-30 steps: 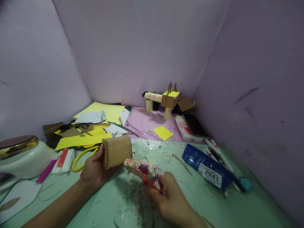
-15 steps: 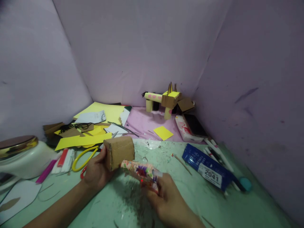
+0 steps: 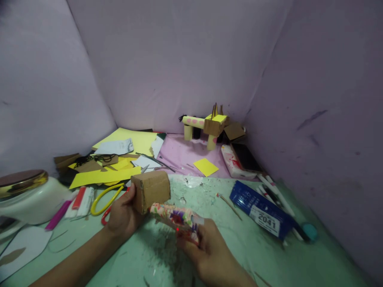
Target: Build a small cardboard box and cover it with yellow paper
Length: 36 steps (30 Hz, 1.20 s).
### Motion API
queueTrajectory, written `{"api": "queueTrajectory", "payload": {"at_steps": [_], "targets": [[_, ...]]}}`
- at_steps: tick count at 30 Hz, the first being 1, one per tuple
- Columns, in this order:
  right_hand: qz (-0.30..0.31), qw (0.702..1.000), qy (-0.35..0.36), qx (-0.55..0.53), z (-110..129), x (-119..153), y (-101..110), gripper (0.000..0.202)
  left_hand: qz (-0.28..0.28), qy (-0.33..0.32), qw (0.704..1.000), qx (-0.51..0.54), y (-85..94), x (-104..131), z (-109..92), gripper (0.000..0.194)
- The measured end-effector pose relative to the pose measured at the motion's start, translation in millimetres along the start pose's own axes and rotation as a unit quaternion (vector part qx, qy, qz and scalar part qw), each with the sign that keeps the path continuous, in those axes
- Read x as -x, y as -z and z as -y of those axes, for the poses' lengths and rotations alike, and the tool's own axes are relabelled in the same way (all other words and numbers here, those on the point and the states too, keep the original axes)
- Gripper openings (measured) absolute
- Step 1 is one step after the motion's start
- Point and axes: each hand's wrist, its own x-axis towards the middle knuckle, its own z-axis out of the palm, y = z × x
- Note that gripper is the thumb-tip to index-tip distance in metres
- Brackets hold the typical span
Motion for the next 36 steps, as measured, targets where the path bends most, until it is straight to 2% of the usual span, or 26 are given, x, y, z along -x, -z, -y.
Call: {"api": "queueTrajectory", "payload": {"at_steps": [5,11,14,17,22,25,30,36], "targets": [[0.018,1.000,0.004,-0.022,-3.4,1.0,-3.0,0.017,-0.003,-0.013,1.000,-0.006,0.2,-0.2,1.2,0.035],[-0.028,0.999,0.012,-0.011,-15.9,-0.9,-1.8,0.020,0.001,0.015,1.000,-0.003,-1.9,2.4,-1.3,0.037],[-0.003,1.000,0.021,-0.005,-9.7,-4.3,6.1,0.022,0.018,0.030,0.999,0.011,-0.3,1.5,-5.1,0.040],[0.016,0.999,0.037,0.006,-0.5,-7.6,13.8,0.021,0.012,0.038,0.999,0.026,2.5,0.2,-8.3,0.041],[0.021,0.998,0.046,0.027,-0.4,-8.7,14.5,0.020,0.016,0.036,0.999,0.027,3.3,0.0,-9.5,0.040],[0.003,0.998,0.042,0.039,-9.6,-7.6,9.1,0.022,0.019,0.033,0.999,0.024,3.0,0.5,-8.2,0.039],[-0.057,0.998,0.020,-0.011,-20.7,-4.7,0.5,0.023,0.032,0.041,0.998,0.020,3.9,0.0,-4.4,0.041],[-0.011,1.000,0.019,-0.008,-16.6,-4.4,1.2,0.020,0.037,0.039,0.998,0.029,3.1,-0.3,-3.2,0.039]]}}
